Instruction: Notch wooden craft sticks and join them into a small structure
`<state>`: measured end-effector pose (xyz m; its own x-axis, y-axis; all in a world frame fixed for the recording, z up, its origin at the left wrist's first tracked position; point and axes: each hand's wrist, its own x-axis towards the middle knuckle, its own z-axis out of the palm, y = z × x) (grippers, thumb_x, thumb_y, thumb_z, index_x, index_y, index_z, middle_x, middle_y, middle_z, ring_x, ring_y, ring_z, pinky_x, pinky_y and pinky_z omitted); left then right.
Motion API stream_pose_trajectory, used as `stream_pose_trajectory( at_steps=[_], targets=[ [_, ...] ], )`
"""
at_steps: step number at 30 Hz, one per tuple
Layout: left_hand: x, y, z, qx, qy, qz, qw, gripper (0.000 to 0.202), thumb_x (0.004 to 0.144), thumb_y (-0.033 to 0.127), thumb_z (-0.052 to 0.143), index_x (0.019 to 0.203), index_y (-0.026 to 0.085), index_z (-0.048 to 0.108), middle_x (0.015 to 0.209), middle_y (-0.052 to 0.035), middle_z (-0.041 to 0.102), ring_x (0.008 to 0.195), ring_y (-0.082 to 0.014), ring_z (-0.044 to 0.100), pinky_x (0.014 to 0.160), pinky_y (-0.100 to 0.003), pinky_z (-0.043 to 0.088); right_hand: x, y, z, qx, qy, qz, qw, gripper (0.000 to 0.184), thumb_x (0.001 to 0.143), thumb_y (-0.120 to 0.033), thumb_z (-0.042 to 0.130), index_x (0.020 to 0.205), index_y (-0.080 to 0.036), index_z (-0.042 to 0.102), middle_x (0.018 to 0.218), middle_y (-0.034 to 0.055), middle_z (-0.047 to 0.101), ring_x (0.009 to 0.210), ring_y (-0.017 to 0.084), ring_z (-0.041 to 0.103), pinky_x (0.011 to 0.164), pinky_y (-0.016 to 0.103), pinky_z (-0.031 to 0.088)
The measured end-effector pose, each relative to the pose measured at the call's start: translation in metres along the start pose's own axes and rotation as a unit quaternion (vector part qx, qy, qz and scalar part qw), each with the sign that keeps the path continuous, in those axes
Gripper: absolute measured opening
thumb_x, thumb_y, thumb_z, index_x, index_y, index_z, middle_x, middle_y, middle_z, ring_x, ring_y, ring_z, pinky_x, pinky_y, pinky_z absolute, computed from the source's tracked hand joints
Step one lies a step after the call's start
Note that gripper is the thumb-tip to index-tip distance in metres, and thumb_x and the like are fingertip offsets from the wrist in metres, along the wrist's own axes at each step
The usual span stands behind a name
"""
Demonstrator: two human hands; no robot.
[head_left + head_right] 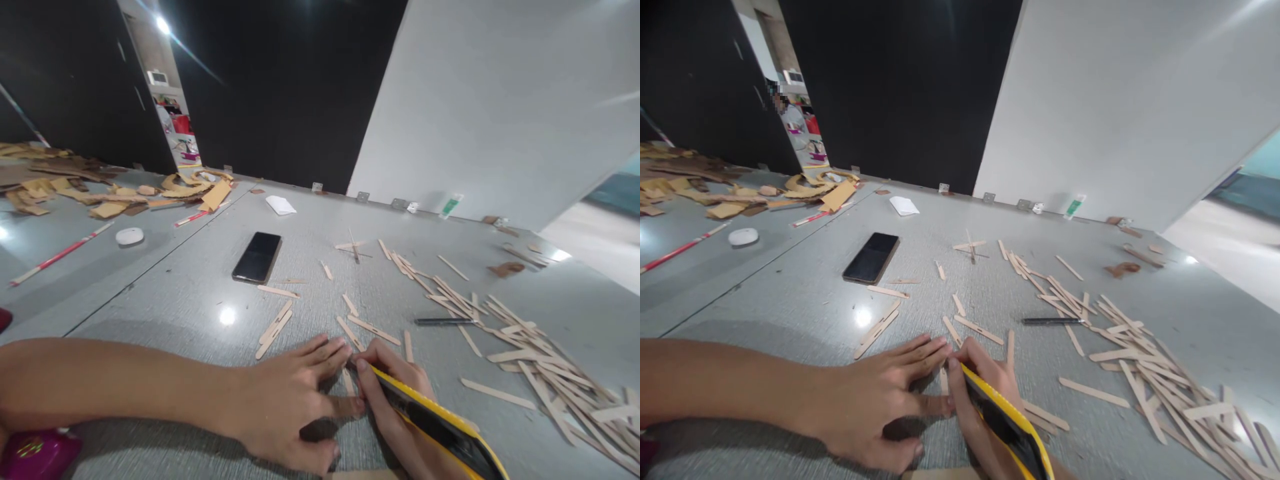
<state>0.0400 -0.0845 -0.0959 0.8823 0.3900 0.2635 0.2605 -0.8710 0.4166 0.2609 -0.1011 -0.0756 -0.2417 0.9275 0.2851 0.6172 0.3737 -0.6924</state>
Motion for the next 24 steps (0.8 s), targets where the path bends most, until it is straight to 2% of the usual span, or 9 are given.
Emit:
stream_pose_trajectory(
  at_steps=[6, 10, 13, 21, 24],
  targets=[
    [0.0005, -0.0014, 0.0022, -0.016, 0.003, 0.004, 1.000, 0.064, 0.099, 0.043, 0.062, 0.156, 0.015, 0.054, 0.177, -0.0219, 0.012, 0.161, -0.0451, 0.021, 0.131, -0.059, 0.025, 0.0021, 0.0004, -0.0004, 0.004, -0.009, 0.003, 1.000, 0.037, 0.107, -0.042, 0.048, 0.075, -0.025, 0.055, 0.064, -0.0027, 0.061, 0.058, 0.017, 0.060, 0.059, 0.028, 0.048],
    [0.0007, -0.0015, 0.0003, -0.036, 0.004, 0.006, 0.999, 0.062, 0.101, 0.043, 0.059, 0.157, 0.017, 0.054, 0.177, -0.0228, 0.009, 0.161, -0.0441, 0.016, 0.133, -0.057, 0.020, 0.0019, -0.0006, -0.0023, -0.001, -0.012, 0.006, 1.000, 0.038, 0.106, -0.044, 0.047, 0.075, -0.025, 0.057, 0.065, -0.0022, 0.061, 0.060, 0.018, 0.060, 0.060, 0.028, 0.048],
    [0.0002, -0.0015, -0.0010, -0.033, 0.003, -0.001, 0.999, 0.063, 0.101, 0.045, 0.061, 0.158, 0.021, 0.052, 0.178, -0.0208, 0.006, 0.161, -0.0454, 0.013, 0.132, -0.060, 0.018, 0.0006, 0.0003, -0.0024, -0.003, -0.022, 0.021, 1.000, 0.038, 0.106, -0.045, 0.046, 0.075, -0.025, 0.056, 0.064, -0.0022, 0.061, 0.059, 0.017, 0.059, 0.059, 0.028, 0.048],
    [0.0010, -0.0005, -0.0017, -0.018, -0.003, -0.006, 1.000, 0.065, 0.100, 0.047, 0.060, 0.161, 0.024, 0.049, 0.178, -0.0183, 0.011, 0.160, -0.0451, 0.020, 0.132, -0.060, 0.018, 0.0015, 0.0020, -0.0021, -0.007, -0.016, 0.019, 1.000, 0.039, 0.106, -0.045, 0.047, 0.074, -0.025, 0.055, 0.064, -0.0029, 0.059, 0.058, 0.018, 0.059, 0.058, 0.029, 0.047],
    [0.0007, -0.0013, -0.0007, -0.020, 0.003, -0.002, 1.000, 0.064, 0.100, 0.046, 0.060, 0.159, 0.023, 0.051, 0.177, -0.0205, 0.010, 0.160, -0.0461, 0.020, 0.132, -0.060, 0.020, 0.0009, 0.0030, -0.0011, -0.006, -0.015, 0.014, 1.000, 0.037, 0.107, -0.043, 0.047, 0.076, -0.026, 0.054, 0.066, -0.0025, 0.060, 0.060, 0.018, 0.060, 0.060, 0.029, 0.049]
  ],
)
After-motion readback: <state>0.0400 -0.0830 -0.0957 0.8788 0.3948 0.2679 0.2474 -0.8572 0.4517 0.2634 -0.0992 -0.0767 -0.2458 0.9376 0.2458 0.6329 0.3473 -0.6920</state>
